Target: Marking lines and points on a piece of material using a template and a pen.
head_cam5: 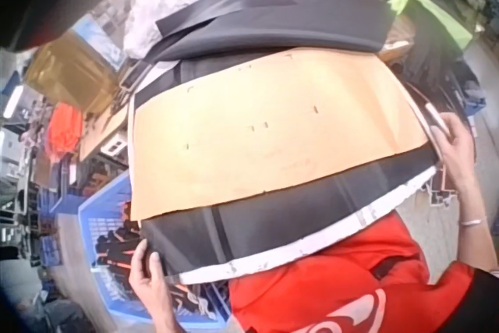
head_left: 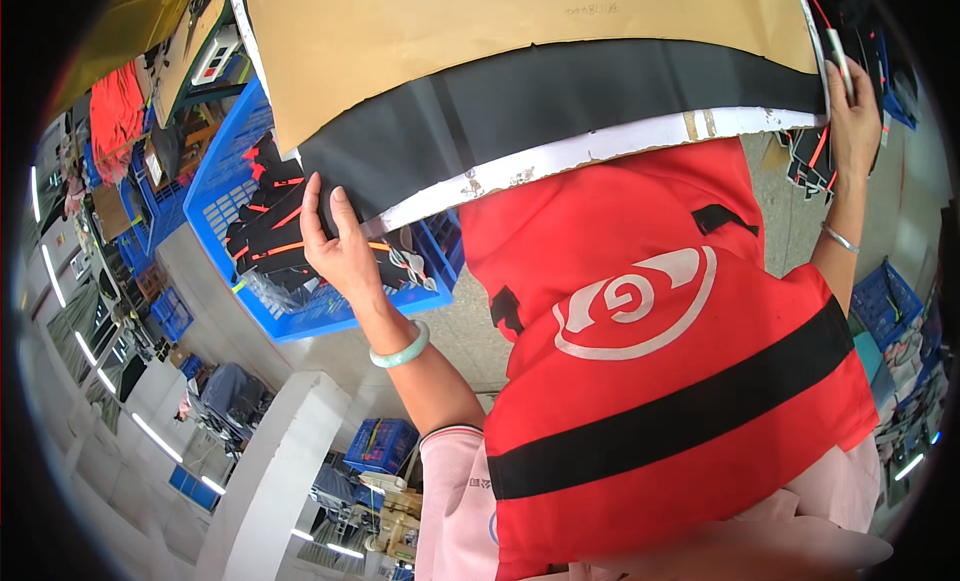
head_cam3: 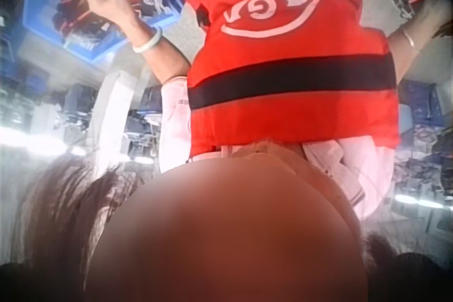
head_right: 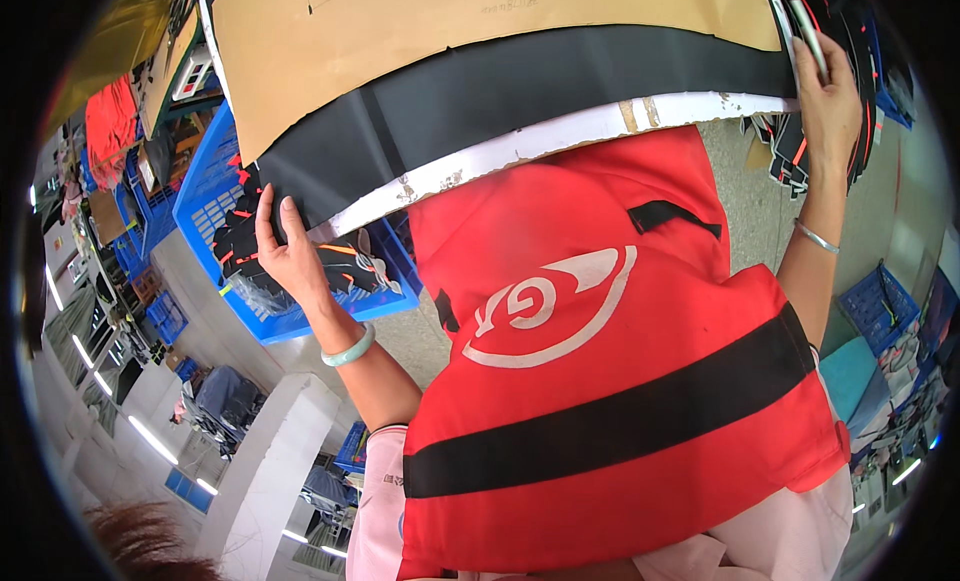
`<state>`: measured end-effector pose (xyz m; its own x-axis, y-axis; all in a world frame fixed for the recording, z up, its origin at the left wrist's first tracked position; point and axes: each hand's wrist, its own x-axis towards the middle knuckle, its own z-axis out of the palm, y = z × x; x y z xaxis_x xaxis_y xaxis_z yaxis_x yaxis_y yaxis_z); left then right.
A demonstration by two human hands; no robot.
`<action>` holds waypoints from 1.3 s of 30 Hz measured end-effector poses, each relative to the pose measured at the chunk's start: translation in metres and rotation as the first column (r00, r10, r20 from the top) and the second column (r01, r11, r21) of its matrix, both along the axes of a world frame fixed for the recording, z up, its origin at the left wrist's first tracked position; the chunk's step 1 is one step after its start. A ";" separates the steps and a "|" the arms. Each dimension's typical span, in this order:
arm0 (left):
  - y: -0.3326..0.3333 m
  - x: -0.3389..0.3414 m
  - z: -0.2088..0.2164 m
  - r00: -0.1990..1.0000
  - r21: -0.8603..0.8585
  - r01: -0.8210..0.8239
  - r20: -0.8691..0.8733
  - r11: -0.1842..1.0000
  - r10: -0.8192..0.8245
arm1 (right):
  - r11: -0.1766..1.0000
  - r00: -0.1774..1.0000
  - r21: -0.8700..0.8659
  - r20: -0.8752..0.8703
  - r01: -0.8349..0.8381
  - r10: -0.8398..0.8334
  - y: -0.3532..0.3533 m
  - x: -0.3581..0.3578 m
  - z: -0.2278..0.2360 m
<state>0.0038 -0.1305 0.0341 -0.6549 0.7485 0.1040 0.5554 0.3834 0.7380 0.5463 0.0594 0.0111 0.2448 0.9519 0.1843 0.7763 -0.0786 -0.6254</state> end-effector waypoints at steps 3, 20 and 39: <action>0.002 0.003 0.002 0.997 0.034 -0.027 0.069 0.999 0.024 | 0.990 0.984 0.144 -0.176 -0.006 0.032 -0.005 -0.026 0.019; -0.006 -0.002 -0.009 0.999 0.072 -0.039 0.001 0.997 0.039 | 0.304 0.284 -0.017 0.315 -0.952 0.906 -0.047 -0.195 0.008; -0.009 -0.007 -0.026 0.991 0.088 -0.099 0.097 0.991 0.090 | 0.282 0.243 -0.053 0.373 -0.958 0.895 -0.043 -0.184 0.005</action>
<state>-0.0036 -0.1394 0.0082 -0.7322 0.6730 0.1051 0.4474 0.3589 0.8192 0.3619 0.0168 0.0162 -0.8805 0.4238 0.2121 0.3590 0.8887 -0.2853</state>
